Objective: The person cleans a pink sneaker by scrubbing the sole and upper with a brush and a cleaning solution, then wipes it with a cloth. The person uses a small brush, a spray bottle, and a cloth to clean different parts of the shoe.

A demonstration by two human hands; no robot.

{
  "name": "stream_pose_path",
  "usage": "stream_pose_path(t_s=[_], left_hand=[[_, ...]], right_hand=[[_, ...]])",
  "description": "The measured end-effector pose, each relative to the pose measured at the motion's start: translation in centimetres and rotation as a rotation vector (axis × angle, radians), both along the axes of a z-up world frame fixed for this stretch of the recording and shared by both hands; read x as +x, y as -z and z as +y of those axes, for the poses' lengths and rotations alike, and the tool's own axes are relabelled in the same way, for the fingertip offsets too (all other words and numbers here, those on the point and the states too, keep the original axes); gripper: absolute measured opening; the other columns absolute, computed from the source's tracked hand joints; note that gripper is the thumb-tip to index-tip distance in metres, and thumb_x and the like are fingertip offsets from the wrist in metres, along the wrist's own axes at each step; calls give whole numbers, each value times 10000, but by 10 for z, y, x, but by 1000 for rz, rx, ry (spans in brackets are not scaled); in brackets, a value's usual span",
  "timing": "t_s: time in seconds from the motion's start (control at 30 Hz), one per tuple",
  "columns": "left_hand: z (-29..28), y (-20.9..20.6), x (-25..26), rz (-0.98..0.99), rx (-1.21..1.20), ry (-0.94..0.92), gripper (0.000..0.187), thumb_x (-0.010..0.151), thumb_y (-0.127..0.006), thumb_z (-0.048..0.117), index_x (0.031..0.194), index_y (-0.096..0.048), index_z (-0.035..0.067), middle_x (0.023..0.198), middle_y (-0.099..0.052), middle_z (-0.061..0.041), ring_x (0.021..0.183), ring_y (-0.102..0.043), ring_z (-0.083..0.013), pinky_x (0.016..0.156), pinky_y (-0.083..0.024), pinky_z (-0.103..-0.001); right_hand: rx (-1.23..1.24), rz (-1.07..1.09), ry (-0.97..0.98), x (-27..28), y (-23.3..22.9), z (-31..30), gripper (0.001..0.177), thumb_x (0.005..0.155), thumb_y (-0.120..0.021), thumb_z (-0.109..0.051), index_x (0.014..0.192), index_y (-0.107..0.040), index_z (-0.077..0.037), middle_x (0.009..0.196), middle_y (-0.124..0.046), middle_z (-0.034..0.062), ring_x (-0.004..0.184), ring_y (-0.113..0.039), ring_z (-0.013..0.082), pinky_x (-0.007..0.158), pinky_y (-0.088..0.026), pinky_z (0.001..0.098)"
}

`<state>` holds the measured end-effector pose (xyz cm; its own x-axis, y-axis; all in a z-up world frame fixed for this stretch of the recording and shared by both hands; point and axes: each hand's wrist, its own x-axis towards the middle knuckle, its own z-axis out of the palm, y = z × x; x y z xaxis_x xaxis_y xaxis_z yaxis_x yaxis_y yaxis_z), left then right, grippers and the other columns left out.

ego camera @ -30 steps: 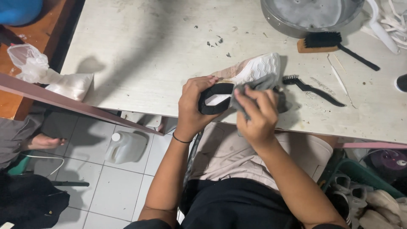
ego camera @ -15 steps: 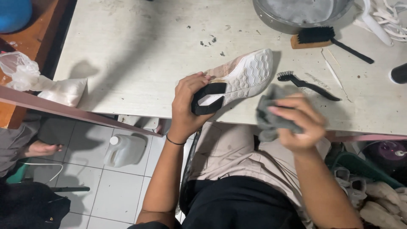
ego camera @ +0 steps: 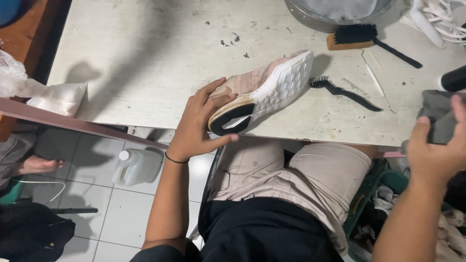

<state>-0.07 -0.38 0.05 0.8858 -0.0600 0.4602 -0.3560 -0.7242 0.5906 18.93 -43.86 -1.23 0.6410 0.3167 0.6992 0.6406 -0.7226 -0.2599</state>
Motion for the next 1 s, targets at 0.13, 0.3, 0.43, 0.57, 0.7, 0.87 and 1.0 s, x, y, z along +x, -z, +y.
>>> stream_pose_path(t_s=[0.13,0.3,0.43,0.57,0.7,0.87,1.0], left_hand=[[-11,11,7,-196,-75,-115,570,889,-825,374,1327,-573,109,1458,-457,-204,1398,-480,-382,1133,-430,-499],[-12,7,8,-162,-68,-210,767,828,-870,472,1406,-518,111,1490,-375,-215,1419,-455,-398,1111,-446,-470],[-6,4,5,-183,-138,-127,826,838,-882,378,1472,-424,113,1515,-391,-232,1473,-422,-397,1197,-447,-514],[-2,11,7,-233,-204,-161,899,793,-920,319,1474,-390,64,1444,-470,-171,1403,-490,-352,1227,-440,-491],[-1,20,8,-192,-221,-223,966,711,-973,302,1452,-409,43,1378,-479,-159,1357,-498,-322,1189,-466,-448],[3,26,5,-191,-201,-252,1030,683,-1006,324,1475,-394,79,1431,-497,-122,1308,-517,-295,1122,-469,-417],[5,33,4,-109,-250,-305,1072,610,-1033,274,1461,-414,73,1412,-533,-156,1365,-524,-307,1186,-447,-416]], right_hand=[[-18,-269,-248,0,-4,37,276,980,-723,124,1242,-730,208,1238,-703,329,1128,-659,463,1014,-498,538],[-197,-62,-280,7,-9,82,343,972,-728,-42,1311,-742,4,1289,-748,139,1155,-653,329,1010,-379,436],[-256,-68,-249,28,-10,102,384,983,-786,-210,1326,-740,-45,1200,-748,90,1063,-636,284,960,-378,422],[-11,-97,-298,76,-37,96,380,973,-706,167,1338,-705,61,1110,-755,166,904,-700,272,928,-529,433],[114,-36,-215,175,-35,58,307,862,-487,206,1128,-597,100,1083,-748,201,877,-735,251,735,-547,327],[-10,-119,-219,149,-63,65,382,918,-637,220,1287,-599,129,1171,-683,242,989,-717,320,790,-543,387],[-35,-241,-339,62,-61,68,454,969,-633,280,1412,-635,182,1141,-745,304,1006,-704,408,992,-537,505]])
